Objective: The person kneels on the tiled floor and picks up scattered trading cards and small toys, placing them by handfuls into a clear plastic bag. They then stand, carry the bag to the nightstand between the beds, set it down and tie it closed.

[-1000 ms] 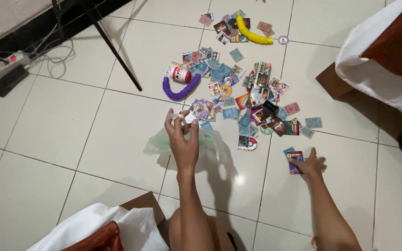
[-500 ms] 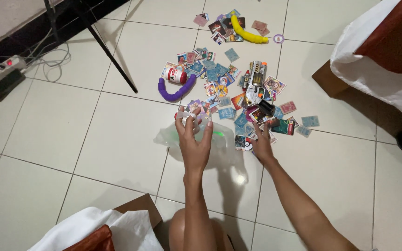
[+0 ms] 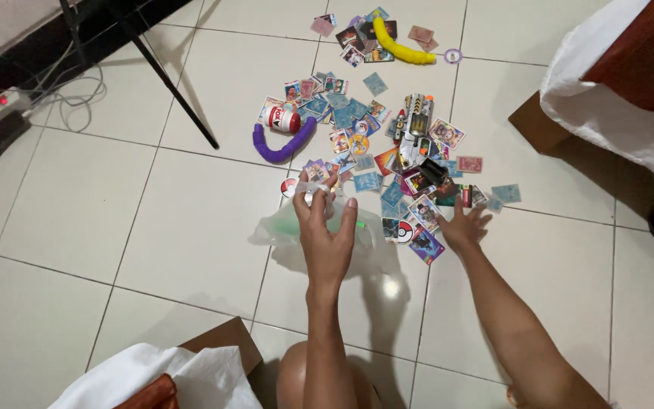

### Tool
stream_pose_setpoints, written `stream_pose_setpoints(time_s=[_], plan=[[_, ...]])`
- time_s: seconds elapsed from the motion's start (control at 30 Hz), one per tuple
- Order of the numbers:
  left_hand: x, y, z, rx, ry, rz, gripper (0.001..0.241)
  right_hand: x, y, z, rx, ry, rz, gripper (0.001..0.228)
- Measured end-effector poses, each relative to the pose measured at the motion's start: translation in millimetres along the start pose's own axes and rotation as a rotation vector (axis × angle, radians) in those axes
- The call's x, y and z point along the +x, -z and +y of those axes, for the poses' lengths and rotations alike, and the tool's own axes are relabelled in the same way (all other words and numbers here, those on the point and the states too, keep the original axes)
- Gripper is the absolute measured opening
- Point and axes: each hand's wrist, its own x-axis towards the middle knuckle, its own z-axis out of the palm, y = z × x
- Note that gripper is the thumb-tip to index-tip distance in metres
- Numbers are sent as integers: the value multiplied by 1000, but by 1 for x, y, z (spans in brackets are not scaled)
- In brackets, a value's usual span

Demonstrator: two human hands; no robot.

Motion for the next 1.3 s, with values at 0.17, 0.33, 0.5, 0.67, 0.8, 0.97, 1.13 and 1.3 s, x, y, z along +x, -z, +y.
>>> stream_pose_setpoints(time_s=[0.17, 0.33, 0.5, 0.67, 0.8, 0.97, 1.13, 1.3], plan=[[-4, 0, -6, 49, 11, 6, 40, 73, -21, -15, 17, 76, 236, 71], [-1, 3, -1, 22, 81, 32, 37, 131, -40, -41, 29, 636, 285, 92], [0, 4, -6, -27, 118, 34, 39, 98, -28, -65, -46, 390, 109, 84], [4, 1, -9, 40, 301, 8, 48, 74, -27, -70, -246, 353, 76, 73], [6, -4, -15, 37, 277, 14, 53, 89, -30, -48, 176, 492, 214, 55], [13, 3, -14, 23, 255, 22, 56, 25, 49, -52, 631, 369, 112, 51], [20, 12, -15, 45, 240, 61, 57, -46, 123, -31, 1155, 480, -189, 39], [26, 9, -22, 47, 243, 82, 59, -105, 145, -14, 1506, 716, -562, 58]])
